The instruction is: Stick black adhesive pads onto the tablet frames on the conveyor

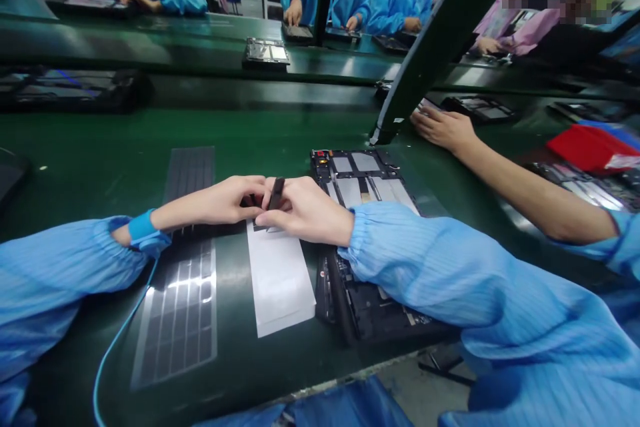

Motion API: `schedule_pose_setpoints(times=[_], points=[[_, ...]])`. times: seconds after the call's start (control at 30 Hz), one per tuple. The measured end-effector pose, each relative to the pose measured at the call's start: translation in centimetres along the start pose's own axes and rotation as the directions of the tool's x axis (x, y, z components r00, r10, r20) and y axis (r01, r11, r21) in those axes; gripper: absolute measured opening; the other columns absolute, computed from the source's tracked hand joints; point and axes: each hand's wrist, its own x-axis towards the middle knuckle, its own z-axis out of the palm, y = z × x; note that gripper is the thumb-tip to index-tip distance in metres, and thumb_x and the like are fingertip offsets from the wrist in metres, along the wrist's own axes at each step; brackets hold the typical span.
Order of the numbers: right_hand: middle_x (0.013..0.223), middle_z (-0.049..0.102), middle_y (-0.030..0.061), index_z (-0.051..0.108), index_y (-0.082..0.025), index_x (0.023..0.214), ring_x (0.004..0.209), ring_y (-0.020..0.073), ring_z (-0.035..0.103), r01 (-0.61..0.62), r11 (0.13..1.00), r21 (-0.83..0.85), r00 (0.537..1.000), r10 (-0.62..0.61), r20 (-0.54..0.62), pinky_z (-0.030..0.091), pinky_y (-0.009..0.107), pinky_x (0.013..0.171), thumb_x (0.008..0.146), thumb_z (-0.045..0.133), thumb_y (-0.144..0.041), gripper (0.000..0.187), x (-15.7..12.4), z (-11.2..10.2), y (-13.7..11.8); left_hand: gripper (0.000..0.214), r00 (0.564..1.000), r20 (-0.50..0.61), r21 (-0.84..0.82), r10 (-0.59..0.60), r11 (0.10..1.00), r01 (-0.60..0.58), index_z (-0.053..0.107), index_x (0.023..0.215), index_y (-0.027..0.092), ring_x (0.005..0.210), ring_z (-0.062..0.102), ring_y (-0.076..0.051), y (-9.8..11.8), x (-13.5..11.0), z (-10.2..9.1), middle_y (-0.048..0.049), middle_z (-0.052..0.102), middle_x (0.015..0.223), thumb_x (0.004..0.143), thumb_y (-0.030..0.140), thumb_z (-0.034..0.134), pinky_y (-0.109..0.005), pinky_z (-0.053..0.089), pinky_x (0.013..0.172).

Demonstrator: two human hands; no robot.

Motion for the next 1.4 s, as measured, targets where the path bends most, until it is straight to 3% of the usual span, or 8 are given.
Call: schedule_pose_setpoints(times=[0.2,0.5,0.67,0.8,0.87,0.93,1.1,1.4], points=[[0.068,0.059,0.0000,0.058,-0.013,0.072,0.059,0.0095,0.055,-0.016,1.000,0.012,0.999,0.017,-0.031,0.040,0.021,0.055,0.073,0.064,-0.021,0.011,0.1,0.0,0.2,0.020,1.000,0.008,0.015,-0.020,1.000,0.019,0.063,0.097,0.017,0.082,0.053,-0.015,0.0,0.0,0.0,-0.0041,0.056,0.095,0.080,0.020,0.053,-0.023,0.041,0.071],[0.063,0.059,0.0011,0.057,-0.013,0.065,0.060,0.0119,0.057,-0.039,0.992,-0.118,0.998,0.034,-0.044,0.041,0.022,0.056,0.073,0.064,-0.020,0.013,0.8,0.3,-0.6,0.015,1.000,0.004,0.023,-0.024,0.999,0.023,0.063,0.083,0.015,0.077,0.054,-0.016,-0.1,0.2,-0.1,-0.0040,0.055,0.089,0.078,0.022,0.052,-0.023,0.042,0.066],[0.054,0.056,-0.0012,0.049,-0.015,0.065,0.052,0.0120,0.060,-0.085,0.990,0.109,0.983,0.101,-0.155,0.046,0.022,0.050,0.075,0.062,-0.023,0.018,-0.8,-1.8,-2.1,0.021,0.999,-0.007,0.122,-0.045,0.991,0.045,0.062,0.093,0.016,0.080,0.054,-0.017,0.1,-0.4,-0.6,-0.0051,0.055,0.091,0.080,0.028,0.050,-0.028,0.043,0.071],[0.048,0.049,-0.0051,0.041,-0.018,0.063,0.042,0.0099,0.056,-0.008,0.974,0.225,0.832,0.131,-0.539,0.044,0.020,0.038,0.076,0.063,-0.028,0.027,-4.1,-3.6,-1.1,0.016,0.980,-0.193,0.165,0.044,0.986,-0.012,0.057,0.094,0.016,0.093,0.052,-0.019,2.7,-0.3,0.1,-0.0058,0.055,0.098,0.081,0.023,0.049,-0.032,0.041,0.082],[0.048,0.048,-0.0051,0.039,-0.019,0.062,0.039,0.0093,0.055,0.014,0.970,0.243,0.758,0.148,-0.635,0.042,0.019,0.033,0.078,0.060,-0.029,0.029,-5.5,-3.4,0.0,0.007,0.944,-0.310,0.114,0.115,0.990,-0.083,0.051,0.085,0.016,0.093,0.051,-0.017,4.5,0.1,1.0,-0.0056,0.055,0.098,0.080,0.014,0.046,-0.030,0.041,0.081],[0.051,0.050,-0.0039,0.038,-0.019,0.061,0.038,0.0097,0.055,0.026,0.964,0.264,0.730,0.162,-0.664,0.042,0.019,0.030,0.079,0.058,-0.028,0.028,-6.4,-2.6,0.9,0.010,0.913,-0.370,0.050,0.170,0.985,-0.163,0.043,0.077,0.017,0.093,0.051,-0.016,5.8,0.7,1.8,-0.0057,0.055,0.100,0.076,0.006,0.044,-0.029,0.041,0.079],[0.051,0.048,-0.0042,0.038,-0.019,0.062,0.037,0.0111,0.056,0.057,0.962,0.268,0.759,0.133,-0.638,0.043,0.020,0.029,0.079,0.057,-0.025,0.026,-6.7,-1.4,1.3,0.022,0.901,-0.373,-0.061,0.220,0.964,-0.260,0.034,0.079,0.018,0.097,0.050,-0.016,6.6,1.6,3.3,-0.0076,0.054,0.108,0.069,0.000,0.041,-0.029,0.040,0.080],[0.052,0.048,-0.0044,0.039,-0.019,0.064,0.039,0.0093,0.056,0.014,0.983,0.184,0.771,0.107,-0.628,0.044,0.017,0.032,0.081,0.055,-0.025,0.024,-6.6,-1.5,1.7,0.025,0.939,-0.285,-0.097,0.191,0.969,-0.226,0.034,0.083,0.019,0.101,0.049,-0.015,6.1,1.3,3.8,-0.0058,0.052,0.111,0.069,-0.002,0.039,-0.027,0.039,0.082]])
